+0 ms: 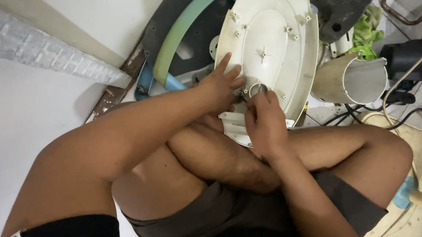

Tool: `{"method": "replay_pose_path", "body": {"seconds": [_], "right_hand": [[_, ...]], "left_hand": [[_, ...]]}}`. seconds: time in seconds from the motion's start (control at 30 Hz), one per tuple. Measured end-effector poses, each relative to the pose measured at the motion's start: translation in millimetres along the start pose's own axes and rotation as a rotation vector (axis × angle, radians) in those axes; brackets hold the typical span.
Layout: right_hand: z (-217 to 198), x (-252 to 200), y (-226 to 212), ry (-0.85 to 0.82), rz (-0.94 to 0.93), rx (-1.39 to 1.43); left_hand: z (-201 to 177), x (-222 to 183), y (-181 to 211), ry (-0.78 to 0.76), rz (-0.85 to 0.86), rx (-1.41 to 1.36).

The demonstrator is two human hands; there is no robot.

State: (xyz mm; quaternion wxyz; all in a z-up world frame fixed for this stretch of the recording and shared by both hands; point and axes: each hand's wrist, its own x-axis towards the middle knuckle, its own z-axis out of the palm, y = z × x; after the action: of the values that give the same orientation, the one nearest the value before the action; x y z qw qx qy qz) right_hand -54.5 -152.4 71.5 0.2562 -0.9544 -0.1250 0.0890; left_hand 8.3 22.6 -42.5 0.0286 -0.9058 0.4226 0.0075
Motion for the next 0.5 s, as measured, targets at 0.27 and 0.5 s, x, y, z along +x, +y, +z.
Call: {"method": "replay_pose_path", "body": {"seconds": [0.27, 0.5], "right_hand": [[9.2, -4.5, 31.6, 0.118, -0.148, 0.103], [5.1, -6.0, 28.7, 0.124, -0.148, 0.147]], "left_hand": [[-8.7, 0.5, 0.8, -0.014, 0.012, 0.023], [-28.4, -0.9, 3.4, -0.039, -0.024, 0.017]]}}
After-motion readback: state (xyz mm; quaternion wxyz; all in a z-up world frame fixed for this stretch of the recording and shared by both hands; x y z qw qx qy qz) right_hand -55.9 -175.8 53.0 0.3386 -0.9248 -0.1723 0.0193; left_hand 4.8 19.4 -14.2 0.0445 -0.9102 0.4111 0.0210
